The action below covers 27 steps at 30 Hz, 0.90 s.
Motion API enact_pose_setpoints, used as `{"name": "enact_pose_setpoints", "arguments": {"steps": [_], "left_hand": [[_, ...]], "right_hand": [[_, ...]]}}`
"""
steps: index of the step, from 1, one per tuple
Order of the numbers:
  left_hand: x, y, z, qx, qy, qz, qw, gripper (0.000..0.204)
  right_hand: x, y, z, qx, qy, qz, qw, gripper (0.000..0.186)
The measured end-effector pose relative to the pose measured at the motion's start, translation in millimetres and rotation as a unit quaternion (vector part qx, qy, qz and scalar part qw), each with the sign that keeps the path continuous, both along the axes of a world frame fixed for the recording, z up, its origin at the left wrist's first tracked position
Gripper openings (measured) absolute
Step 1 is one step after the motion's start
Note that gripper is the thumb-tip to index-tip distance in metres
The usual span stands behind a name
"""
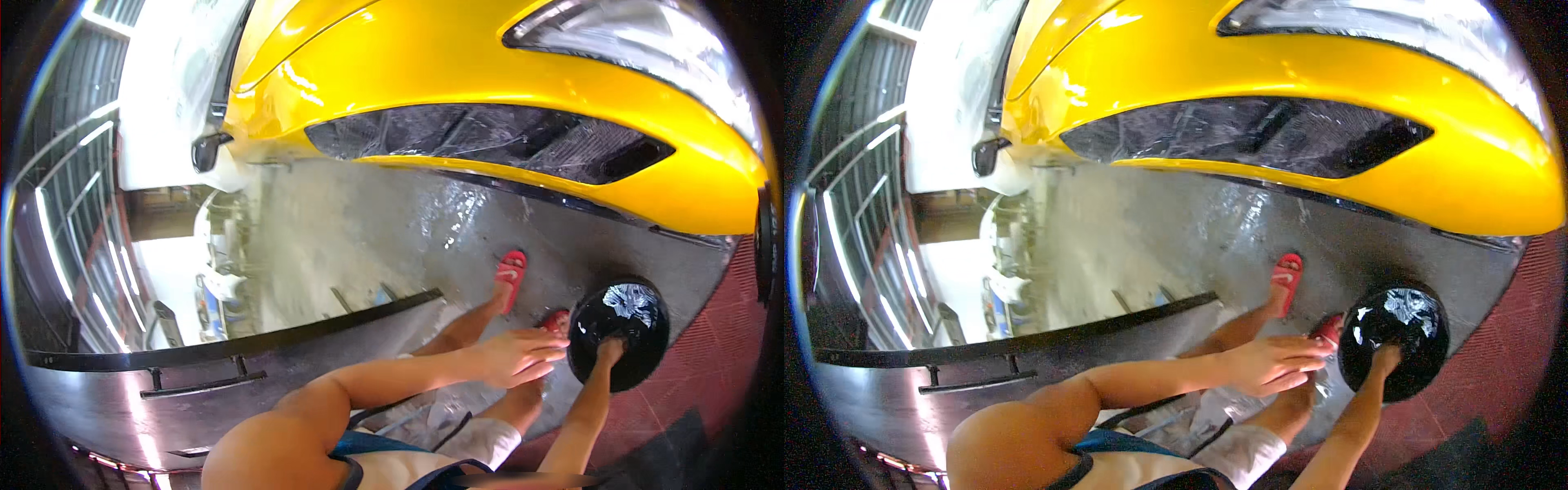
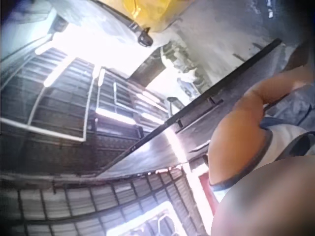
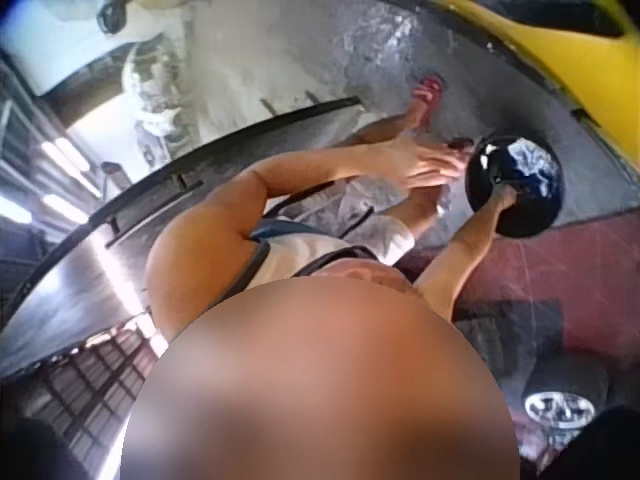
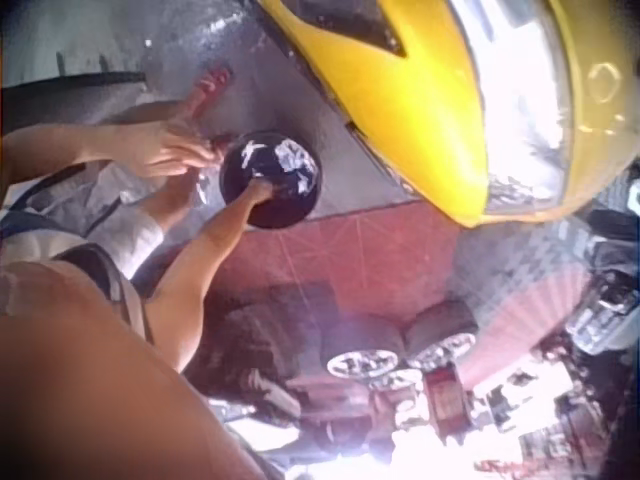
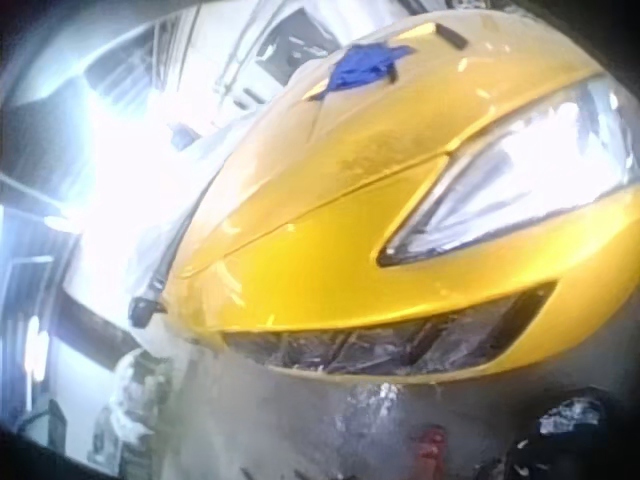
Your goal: Using a sanding block and water to wet-sand the front bumper and fender of a yellow car.
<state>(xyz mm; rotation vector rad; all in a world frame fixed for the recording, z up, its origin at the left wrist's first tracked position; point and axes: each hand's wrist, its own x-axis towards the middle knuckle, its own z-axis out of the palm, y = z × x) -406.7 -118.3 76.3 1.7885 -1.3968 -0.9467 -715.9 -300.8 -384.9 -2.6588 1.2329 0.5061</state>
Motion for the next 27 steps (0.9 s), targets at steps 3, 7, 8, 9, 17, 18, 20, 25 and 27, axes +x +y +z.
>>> {"name": "enact_pose_setpoints", "arguments": {"steps": [3,7,8,9,17,18,20,25,27], "left_hand": [[17.7,44.4,-18.6,0.142,0.024,0.020,0.989,0.036],[38.4,41.3,14.7,0.153,0.013,0.066,0.986,0.034],[42.2,39.0,22.0,0.131,0.015,0.070,0.989,0.034],[44.6,39.4,31.8,0.110,-0.003,0.085,0.990,0.037],[137.0,33.4,145.0,-0.090,-0.237,0.338,0.907,0.063],[159.6,32.4,153.3,-0.121,-0.242,0.393,0.879,0.063],[213.5,28.4,175.4,-0.141,-0.252,0.500,0.817,0.064],[367.7,43.0,201.3,-0.125,-0.211,0.671,0.700,0.066],[435.5,65.2,201.6,-0.136,-0.200,0.747,0.619,0.067]], "right_hand": [[27.3,53.9,-7.9,0.240,-0.105,-0.161,0.951,0.025],[39.8,6.0,66.1,0.608,-0.281,-0.670,0.319,0.023],[47.3,-6.3,93.1,0.637,-0.203,-0.679,0.304,0.023],[50.9,-14.4,123.6,0.703,-0.199,-0.644,0.228,0.024],[212.4,-14.3,484.2,0.678,-0.295,-0.539,0.404,0.040],[253.2,-3.6,542.5,0.681,-0.309,-0.524,0.408,0.040],[328.0,24.3,629.0,0.695,-0.308,-0.490,0.428,0.041],[539.2,134.3,782.3,0.710,-0.414,-0.281,0.496,0.042],[627.3,186.3,802.9,0.650,-0.421,-0.096,0.625,0.043]]}}
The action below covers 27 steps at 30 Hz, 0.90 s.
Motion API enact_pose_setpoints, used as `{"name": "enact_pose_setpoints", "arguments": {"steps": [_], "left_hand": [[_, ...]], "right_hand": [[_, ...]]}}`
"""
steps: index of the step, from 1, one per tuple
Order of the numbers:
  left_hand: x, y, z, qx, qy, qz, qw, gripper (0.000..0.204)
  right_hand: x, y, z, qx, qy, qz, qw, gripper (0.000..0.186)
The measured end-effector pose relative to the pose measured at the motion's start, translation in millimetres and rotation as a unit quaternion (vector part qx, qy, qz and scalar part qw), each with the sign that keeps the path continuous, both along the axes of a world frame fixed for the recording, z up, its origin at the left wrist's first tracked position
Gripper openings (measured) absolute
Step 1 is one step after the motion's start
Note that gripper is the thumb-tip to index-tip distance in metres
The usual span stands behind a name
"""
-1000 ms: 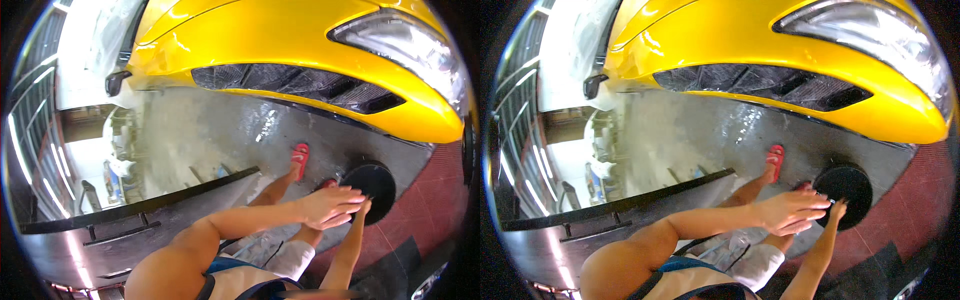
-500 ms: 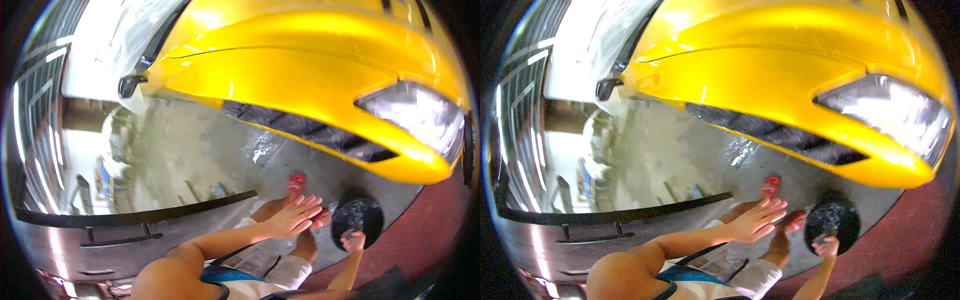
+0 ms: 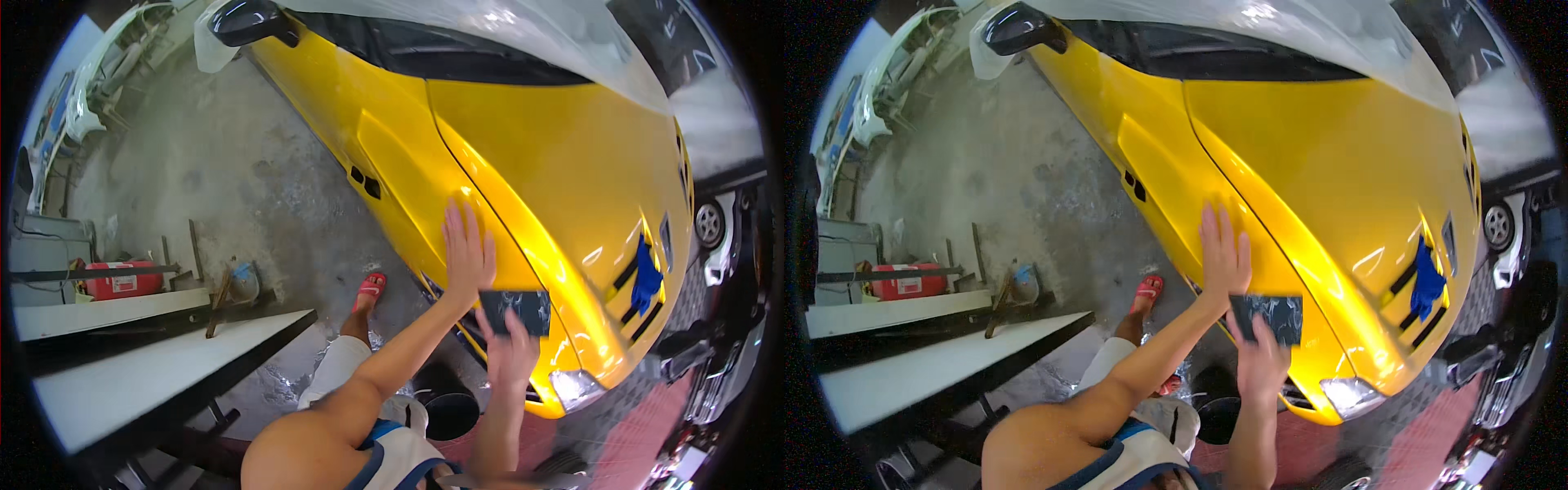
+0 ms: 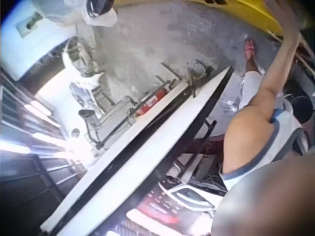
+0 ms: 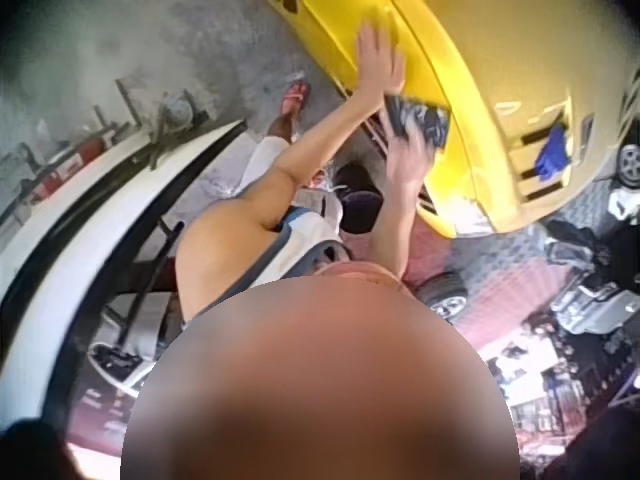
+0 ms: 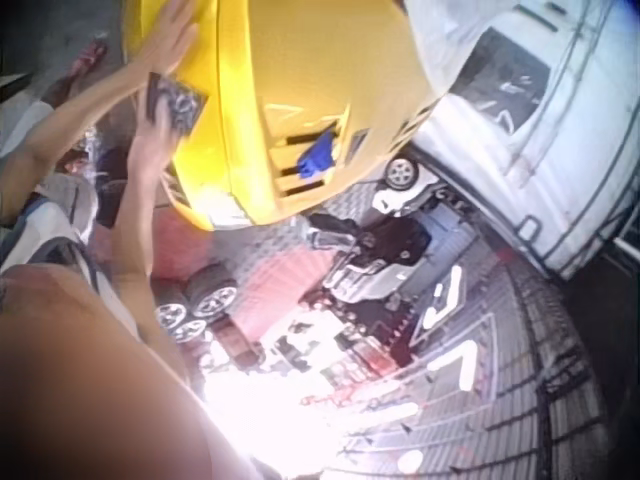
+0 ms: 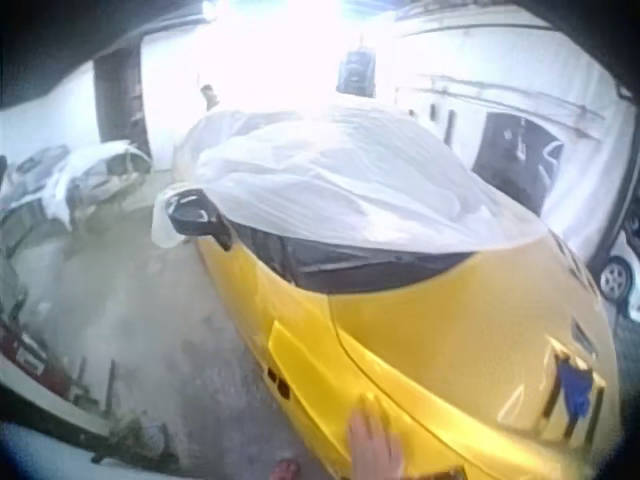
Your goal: Using a sanding block and water to wet-sand the front bumper and fender of a yellow car.
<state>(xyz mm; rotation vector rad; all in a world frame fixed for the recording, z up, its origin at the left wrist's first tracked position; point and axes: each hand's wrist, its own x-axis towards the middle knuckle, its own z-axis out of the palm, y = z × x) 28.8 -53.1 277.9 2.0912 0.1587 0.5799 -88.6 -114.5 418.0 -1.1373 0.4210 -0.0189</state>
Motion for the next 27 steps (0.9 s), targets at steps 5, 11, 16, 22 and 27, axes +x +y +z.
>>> {"name": "enact_pose_setpoints", "arguments": {"steps": [5,11,16,22,27], "left_hand": [[151.7,75.0,32.4,-0.064,-0.007,0.077,0.995,0.068],[256.5,154.1,43.9,0.067,0.029,0.207,0.976,0.066],[205.2,124.4,29.1,0.124,0.048,0.118,0.984,0.068],[216.3,187.4,30.4,0.208,0.003,0.034,0.978,0.062],[175.1,185.9,39.4,0.177,-0.065,-0.248,0.950,0.063]], "right_hand": [[206.6,100.2,17.8,-0.309,-0.063,0.172,0.933,0.042],[282.1,146.8,37.0,-0.194,-0.051,0.147,0.968,0.039],[250.0,111.6,20.4,0.036,-0.016,0.144,0.989,0.044],[216.3,68.8,5.0,0.035,0.053,0.120,0.991,0.050],[219.9,104.7,13.3,-0.004,0.101,0.087,0.991,0.050]]}}
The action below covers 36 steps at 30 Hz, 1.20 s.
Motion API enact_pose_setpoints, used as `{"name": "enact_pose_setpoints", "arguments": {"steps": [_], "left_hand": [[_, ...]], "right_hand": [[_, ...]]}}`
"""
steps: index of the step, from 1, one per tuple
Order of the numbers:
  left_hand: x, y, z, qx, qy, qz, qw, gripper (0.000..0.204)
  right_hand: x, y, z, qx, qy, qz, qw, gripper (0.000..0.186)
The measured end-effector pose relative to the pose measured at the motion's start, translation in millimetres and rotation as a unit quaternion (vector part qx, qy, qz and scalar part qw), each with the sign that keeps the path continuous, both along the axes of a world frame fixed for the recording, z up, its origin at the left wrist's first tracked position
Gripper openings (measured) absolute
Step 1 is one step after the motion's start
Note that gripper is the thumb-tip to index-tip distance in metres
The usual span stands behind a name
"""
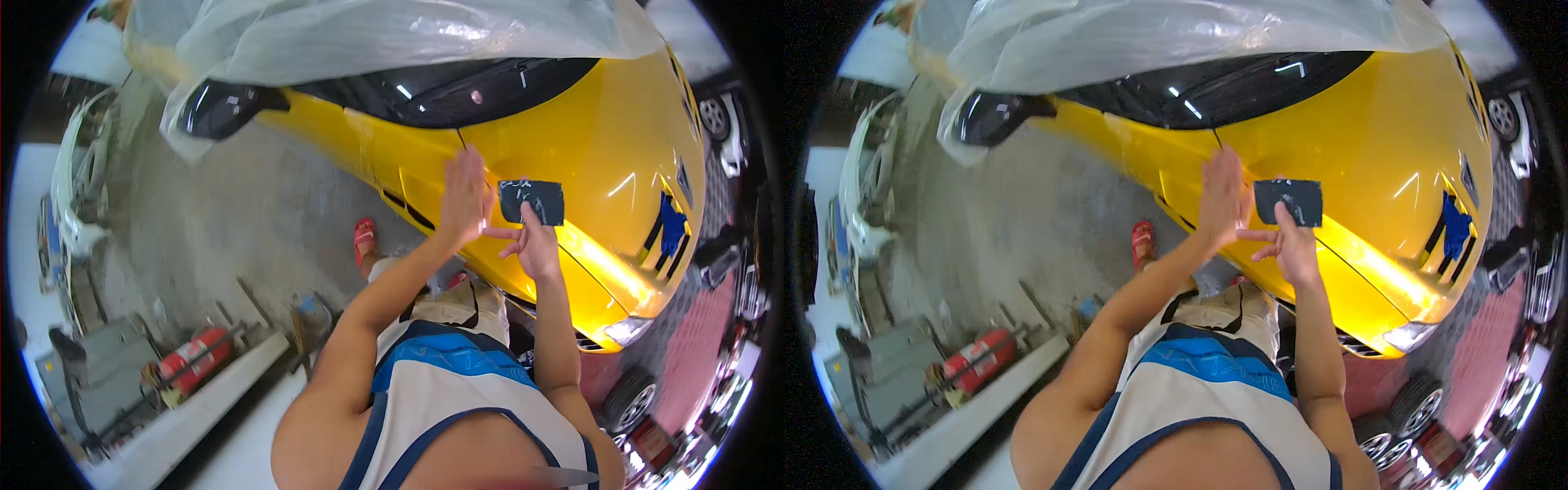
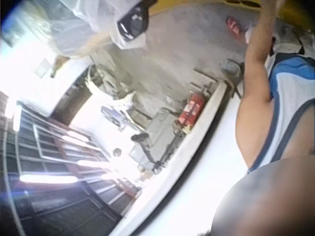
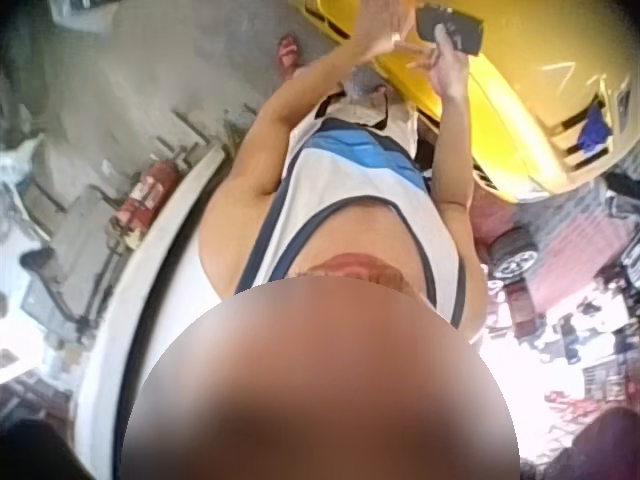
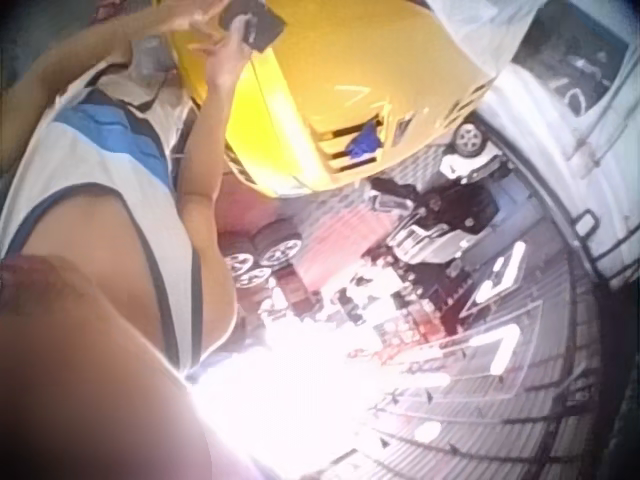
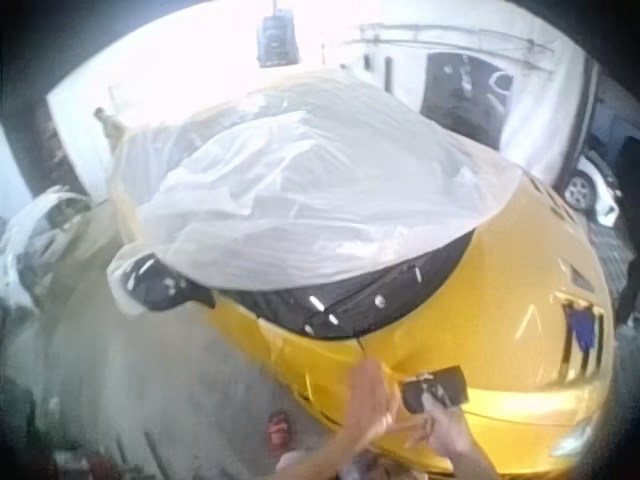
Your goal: Using a sanding block and water to wet-sand the front bumper and fender of a yellow car.
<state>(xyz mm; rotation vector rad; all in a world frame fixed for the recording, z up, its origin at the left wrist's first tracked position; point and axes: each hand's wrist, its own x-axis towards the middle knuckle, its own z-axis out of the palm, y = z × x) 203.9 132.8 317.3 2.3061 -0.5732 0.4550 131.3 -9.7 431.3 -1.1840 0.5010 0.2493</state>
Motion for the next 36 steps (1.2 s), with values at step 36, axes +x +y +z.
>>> {"name": "enact_pose_setpoints", "arguments": {"steps": [36], "left_hand": [[112.4,127.0,-47.1,0.059,-0.113,-0.436,0.891,0.044]], "right_hand": [[100.4,206.4,-94.1,-0.793,-0.025,-0.107,0.599,0.051]]}}
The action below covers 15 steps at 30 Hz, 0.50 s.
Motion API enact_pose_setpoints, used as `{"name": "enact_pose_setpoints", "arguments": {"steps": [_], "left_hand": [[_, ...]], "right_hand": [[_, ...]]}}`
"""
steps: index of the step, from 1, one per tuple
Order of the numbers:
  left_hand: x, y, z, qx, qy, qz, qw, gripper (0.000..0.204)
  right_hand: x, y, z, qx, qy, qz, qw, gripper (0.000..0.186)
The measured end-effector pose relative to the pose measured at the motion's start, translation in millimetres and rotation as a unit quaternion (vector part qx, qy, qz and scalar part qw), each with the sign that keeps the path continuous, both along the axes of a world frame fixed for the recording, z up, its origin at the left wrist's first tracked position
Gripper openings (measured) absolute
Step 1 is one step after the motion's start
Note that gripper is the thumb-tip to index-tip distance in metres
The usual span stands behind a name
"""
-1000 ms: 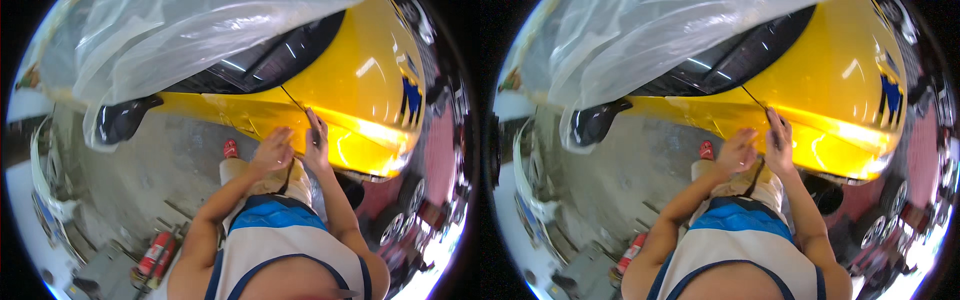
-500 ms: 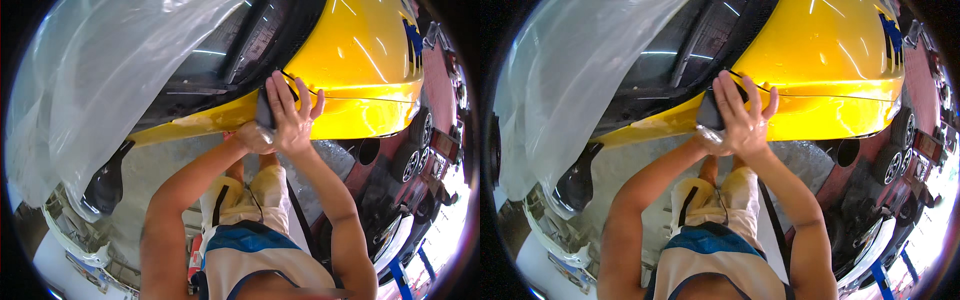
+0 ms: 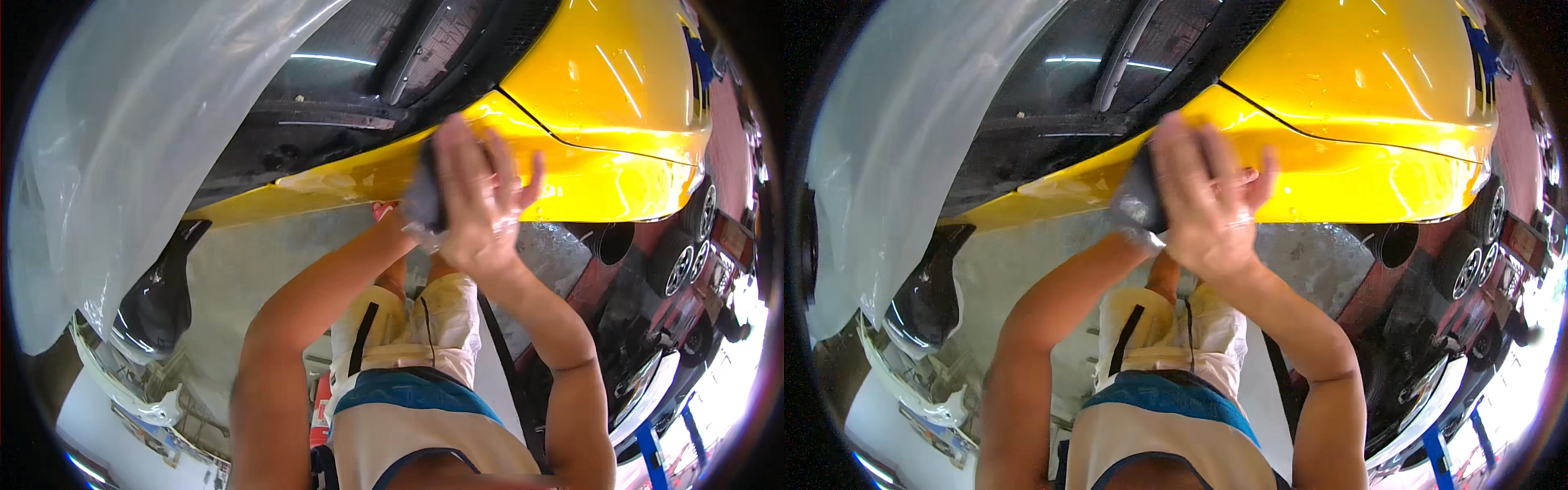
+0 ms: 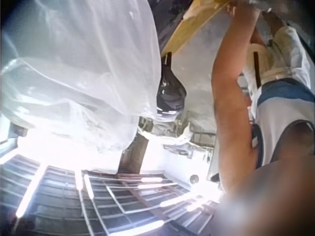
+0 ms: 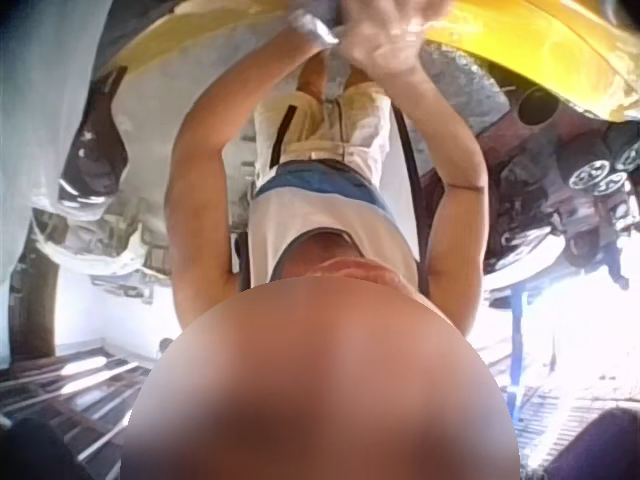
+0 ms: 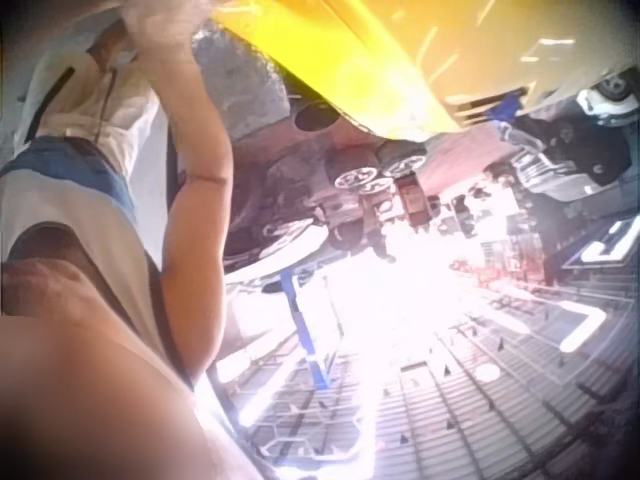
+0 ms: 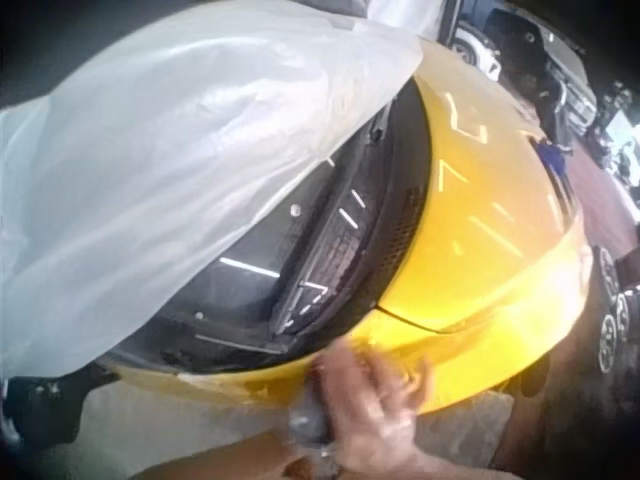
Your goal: Using a sanding block and water to wet-sand the front bumper and fender of a yellow car.
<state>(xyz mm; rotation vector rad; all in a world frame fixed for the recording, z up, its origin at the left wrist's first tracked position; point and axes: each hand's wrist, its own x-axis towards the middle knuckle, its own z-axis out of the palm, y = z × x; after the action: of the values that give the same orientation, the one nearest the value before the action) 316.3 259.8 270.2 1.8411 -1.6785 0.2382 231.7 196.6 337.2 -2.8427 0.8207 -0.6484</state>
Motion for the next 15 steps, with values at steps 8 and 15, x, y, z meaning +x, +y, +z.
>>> {"name": "enact_pose_setpoints", "arguments": {"steps": [8,15], "left_hand": [[-10.5,9.0,-26.9,-0.004,-0.038,-0.142,0.989,0.048],[-35.4,-6.9,-32.0,0.038,-0.138,-0.009,0.990,0.043]], "right_hand": [[13.9,30.3,4.5,-0.057,0.041,0.110,0.991,0.043],[14.4,20.0,-17.5,0.082,-0.147,-0.147,0.975,0.043]]}}
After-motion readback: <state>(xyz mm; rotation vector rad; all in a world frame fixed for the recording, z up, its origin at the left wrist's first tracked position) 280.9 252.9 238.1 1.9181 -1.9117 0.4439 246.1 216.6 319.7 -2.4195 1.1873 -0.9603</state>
